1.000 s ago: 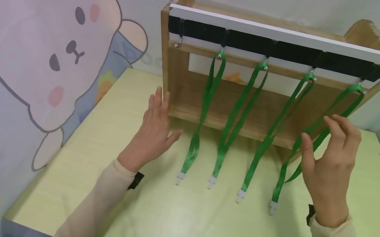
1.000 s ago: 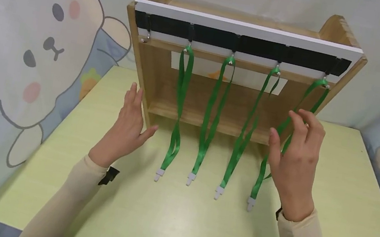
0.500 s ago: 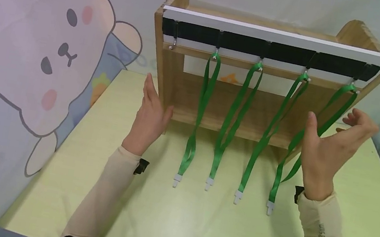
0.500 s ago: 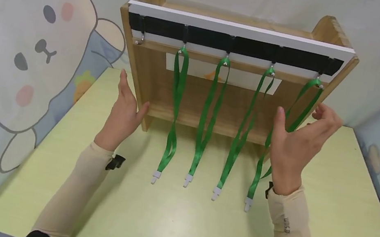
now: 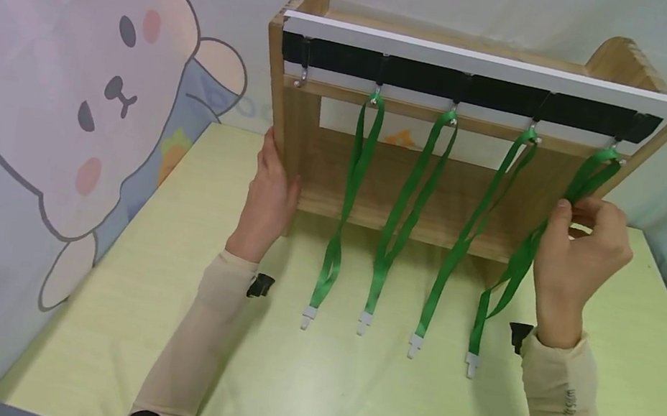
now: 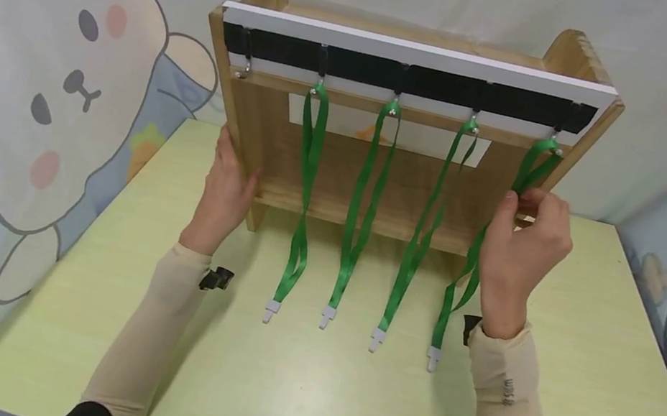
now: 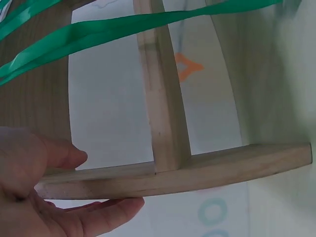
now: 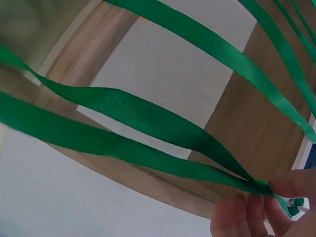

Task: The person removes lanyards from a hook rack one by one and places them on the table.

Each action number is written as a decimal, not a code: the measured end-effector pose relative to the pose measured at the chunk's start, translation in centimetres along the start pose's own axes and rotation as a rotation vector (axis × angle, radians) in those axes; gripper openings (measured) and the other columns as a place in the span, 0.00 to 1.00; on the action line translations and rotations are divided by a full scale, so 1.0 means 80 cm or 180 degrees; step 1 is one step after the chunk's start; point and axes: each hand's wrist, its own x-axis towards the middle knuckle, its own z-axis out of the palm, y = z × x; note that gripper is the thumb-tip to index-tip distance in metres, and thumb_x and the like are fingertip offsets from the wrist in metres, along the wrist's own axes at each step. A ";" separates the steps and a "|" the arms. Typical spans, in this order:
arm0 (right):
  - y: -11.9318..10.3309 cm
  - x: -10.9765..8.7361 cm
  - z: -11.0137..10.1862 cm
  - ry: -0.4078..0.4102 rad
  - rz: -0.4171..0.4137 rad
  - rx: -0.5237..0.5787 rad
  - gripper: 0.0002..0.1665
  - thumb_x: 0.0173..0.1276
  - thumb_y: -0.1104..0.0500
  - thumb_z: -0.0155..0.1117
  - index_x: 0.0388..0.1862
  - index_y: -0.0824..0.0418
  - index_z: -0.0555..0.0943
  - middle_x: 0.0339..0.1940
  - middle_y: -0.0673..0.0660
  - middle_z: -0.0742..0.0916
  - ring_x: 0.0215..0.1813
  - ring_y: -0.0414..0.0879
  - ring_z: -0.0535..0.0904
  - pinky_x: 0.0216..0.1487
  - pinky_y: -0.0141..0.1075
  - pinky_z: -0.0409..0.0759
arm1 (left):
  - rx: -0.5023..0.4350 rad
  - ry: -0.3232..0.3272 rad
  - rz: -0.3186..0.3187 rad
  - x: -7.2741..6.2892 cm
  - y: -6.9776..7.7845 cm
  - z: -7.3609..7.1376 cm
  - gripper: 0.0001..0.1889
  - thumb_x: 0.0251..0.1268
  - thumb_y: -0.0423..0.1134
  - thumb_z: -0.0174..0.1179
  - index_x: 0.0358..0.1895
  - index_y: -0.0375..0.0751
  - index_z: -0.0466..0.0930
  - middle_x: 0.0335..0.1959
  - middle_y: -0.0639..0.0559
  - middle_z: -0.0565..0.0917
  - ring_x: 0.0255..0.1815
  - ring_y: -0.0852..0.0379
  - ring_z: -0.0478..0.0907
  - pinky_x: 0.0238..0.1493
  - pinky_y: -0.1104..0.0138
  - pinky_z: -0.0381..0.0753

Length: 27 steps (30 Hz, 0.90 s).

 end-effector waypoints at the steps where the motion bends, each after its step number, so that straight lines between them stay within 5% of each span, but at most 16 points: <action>1: 0.000 0.001 -0.001 -0.0014 0.0042 0.0060 0.10 0.69 0.65 0.61 0.35 0.73 0.84 0.30 0.35 0.79 0.36 0.32 0.78 0.38 0.21 0.74 | -0.0019 0.0013 0.0011 0.000 -0.001 0.000 0.40 0.74 0.27 0.53 0.78 0.28 0.36 0.72 0.24 0.58 0.58 0.26 0.76 0.52 0.44 0.82; 8: -0.009 0.009 -0.010 -0.0129 0.0250 0.0453 0.09 0.70 0.66 0.60 0.41 0.70 0.86 0.29 0.39 0.81 0.32 0.34 0.80 0.34 0.22 0.77 | -0.0113 0.0063 0.0056 0.004 -0.004 -0.001 0.36 0.72 0.21 0.48 0.77 0.25 0.41 0.71 0.25 0.60 0.64 0.27 0.71 0.58 0.42 0.77; 14: -0.017 0.018 -0.023 -0.0231 0.0551 0.0819 0.07 0.70 0.67 0.62 0.36 0.69 0.86 0.27 0.45 0.83 0.28 0.36 0.79 0.32 0.23 0.78 | -0.0096 0.0015 0.0057 0.004 -0.005 0.000 0.35 0.73 0.21 0.48 0.77 0.25 0.40 0.71 0.24 0.59 0.65 0.27 0.70 0.59 0.41 0.76; 23: -0.014 0.024 -0.047 -0.0518 0.0988 0.2397 0.06 0.67 0.75 0.62 0.40 0.76 0.84 0.29 0.60 0.84 0.29 0.47 0.80 0.30 0.28 0.83 | -0.0050 0.0033 0.0079 0.006 -0.004 0.000 0.35 0.72 0.21 0.48 0.76 0.24 0.42 0.71 0.24 0.60 0.65 0.26 0.70 0.59 0.41 0.75; 27: -0.009 0.021 -0.055 -0.0707 0.1144 0.2682 0.01 0.66 0.77 0.61 0.36 0.78 0.79 0.28 0.61 0.83 0.29 0.49 0.82 0.29 0.32 0.86 | -0.0053 0.0033 0.0062 0.006 -0.005 0.002 0.34 0.72 0.21 0.48 0.76 0.24 0.42 0.71 0.23 0.60 0.66 0.26 0.69 0.60 0.41 0.75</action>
